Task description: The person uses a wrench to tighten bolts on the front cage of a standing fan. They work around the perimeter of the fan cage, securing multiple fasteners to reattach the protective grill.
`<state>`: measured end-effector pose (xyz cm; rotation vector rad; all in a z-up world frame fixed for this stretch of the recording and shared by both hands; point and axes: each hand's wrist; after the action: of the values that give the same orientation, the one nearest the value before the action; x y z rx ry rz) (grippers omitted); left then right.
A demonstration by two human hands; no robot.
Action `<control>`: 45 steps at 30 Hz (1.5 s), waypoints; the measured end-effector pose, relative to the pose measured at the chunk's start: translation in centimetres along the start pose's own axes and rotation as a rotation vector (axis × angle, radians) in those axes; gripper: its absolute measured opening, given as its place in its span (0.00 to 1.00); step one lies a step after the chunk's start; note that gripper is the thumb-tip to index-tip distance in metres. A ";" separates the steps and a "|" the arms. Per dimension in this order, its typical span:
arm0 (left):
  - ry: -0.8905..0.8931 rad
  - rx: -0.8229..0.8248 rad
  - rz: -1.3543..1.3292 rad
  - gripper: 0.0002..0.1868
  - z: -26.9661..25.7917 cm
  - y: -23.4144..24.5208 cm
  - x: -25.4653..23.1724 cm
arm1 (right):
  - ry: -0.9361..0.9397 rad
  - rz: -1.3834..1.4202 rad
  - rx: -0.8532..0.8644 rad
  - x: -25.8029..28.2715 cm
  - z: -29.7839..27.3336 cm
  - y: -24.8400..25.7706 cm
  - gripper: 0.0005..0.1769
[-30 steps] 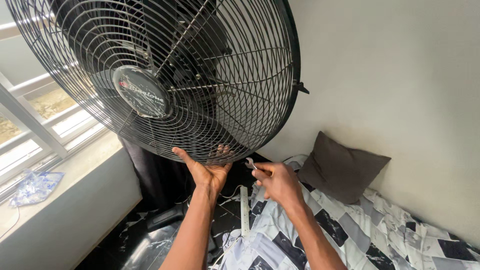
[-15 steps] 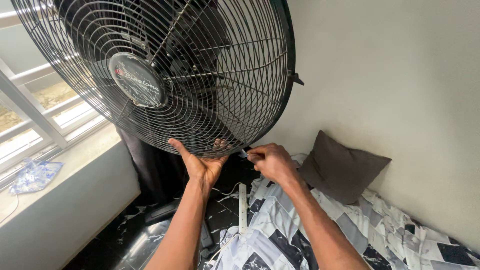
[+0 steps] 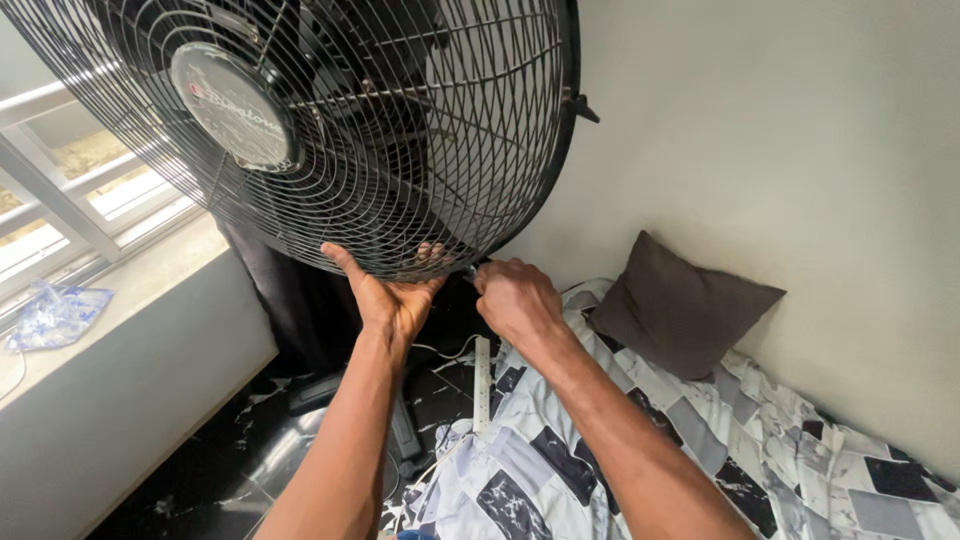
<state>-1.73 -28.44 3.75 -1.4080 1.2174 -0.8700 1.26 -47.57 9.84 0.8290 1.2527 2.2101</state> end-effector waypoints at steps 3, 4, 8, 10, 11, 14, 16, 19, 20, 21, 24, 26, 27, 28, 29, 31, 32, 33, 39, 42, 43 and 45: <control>0.018 -0.033 0.000 0.72 0.1 -0.6 0.1 | -0.153 0.078 0.004 0.0 -0.2 -1.2 0.07; 0.019 -0.051 0.012 0.72 -0.1 -0.6 0.0 | -0.196 0.172 0.048 -0.5 -0.1 -1.5 0.08; 0.022 -0.036 0.005 0.72 -0.2 -0.6 0.1 | -0.186 0.381 0.125 -2.0 0.4 -2.9 0.15; 0.017 -0.022 0.002 0.72 0.3 -0.6 0.1 | -0.284 0.484 0.173 -2.1 0.4 -2.9 0.17; 0.012 -0.012 0.002 0.72 0.4 -0.6 0.1 | -0.437 0.591 0.234 -1.5 0.1 -3.0 0.18; 0.010 0.004 0.001 0.72 0.5 -0.5 0.3 | -0.827 1.045 0.406 -0.6 -0.7 -1.9 0.18; 0.011 0.005 0.003 0.71 0.2 -0.7 0.1 | -0.947 1.187 0.438 0.2 -0.4 -1.4 0.20; 0.011 0.028 0.035 0.71 -0.2 -1.1 0.0 | -0.978 1.157 0.386 1.0 -0.6 -1.3 0.21; 0.013 0.022 0.033 0.71 -0.4 -1.2 0.1 | -0.994 1.196 0.380 0.8 -0.6 -1.0 0.20; 0.013 0.015 0.030 0.70 -0.6 -1.3 0.1 | -1.010 1.236 0.376 0.8 -0.5 -0.5 0.20; 0.019 0.022 0.007 0.68 -0.5 -1.3 0.2 | -0.924 0.972 0.302 2.4 -0.9 1.5 0.21; 0.011 0.048 0.003 0.67 -0.6 -0.5 0.1 | -0.868 0.624 0.327 3.5 -1.4 3.5 0.20; -0.001 0.074 0.009 0.67 -0.3 -0.2 0.2 | -0.836 0.447 0.335 3.8 -1.4 4.4 0.19; -0.014 0.100 0.015 0.66 0.0 0.2 0.2 | -0.758 0.398 0.308 3.9 -1.3 5.0 0.17; -0.003 0.054 -0.020 0.68 0.4 0.4 0.2 | -0.676 0.350 0.280 3.7 -1.0 5.6 0.16; 0.018 -0.039 -0.089 0.71 1.0 1.0 0.0 | -0.549 0.272 0.248 3.0 -0.7 6.5 0.14; 0.011 -0.102 -0.067 0.72 1.0 1.3 -0.4 | -0.504 0.241 0.245 2.5 -0.3 6.8 0.14; 0.004 -0.163 -0.045 0.72 0.9 1.5 -0.9 | -0.458 0.209 0.240 2.1 0.1 7.0 0.13; -0.038 -0.216 -0.026 0.72 0.1 0.7 -3.5 | -0.509 0.354 0.390 0.0 2.9 6.8 0.13; -0.040 -0.109 0.040 0.69 0.6 -0.4 -3.5 | -0.500 0.374 0.446 -0.2 3.6 6.3 0.14; -0.040 -0.061 0.085 0.68 0.5 -0.5 -3.3 | -0.477 0.351 0.464 -0.5 3.7 6.1 0.13; -0.053 -0.080 0.125 0.66 0.2 -0.3 -3.1 | -0.429 0.308 0.500 -1.3 4.0 5.8 0.12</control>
<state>-2.18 -25.38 4.36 -1.3940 1.2972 -0.7000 4.41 -48.79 16.21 1.6860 1.5457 1.7903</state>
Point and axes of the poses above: each hand's wrist, its own z-axis towards the middle knuckle, its own y-axis out of the back of the hand, x = y × z, and after that the axes turned 2 degrees about z, right-handed
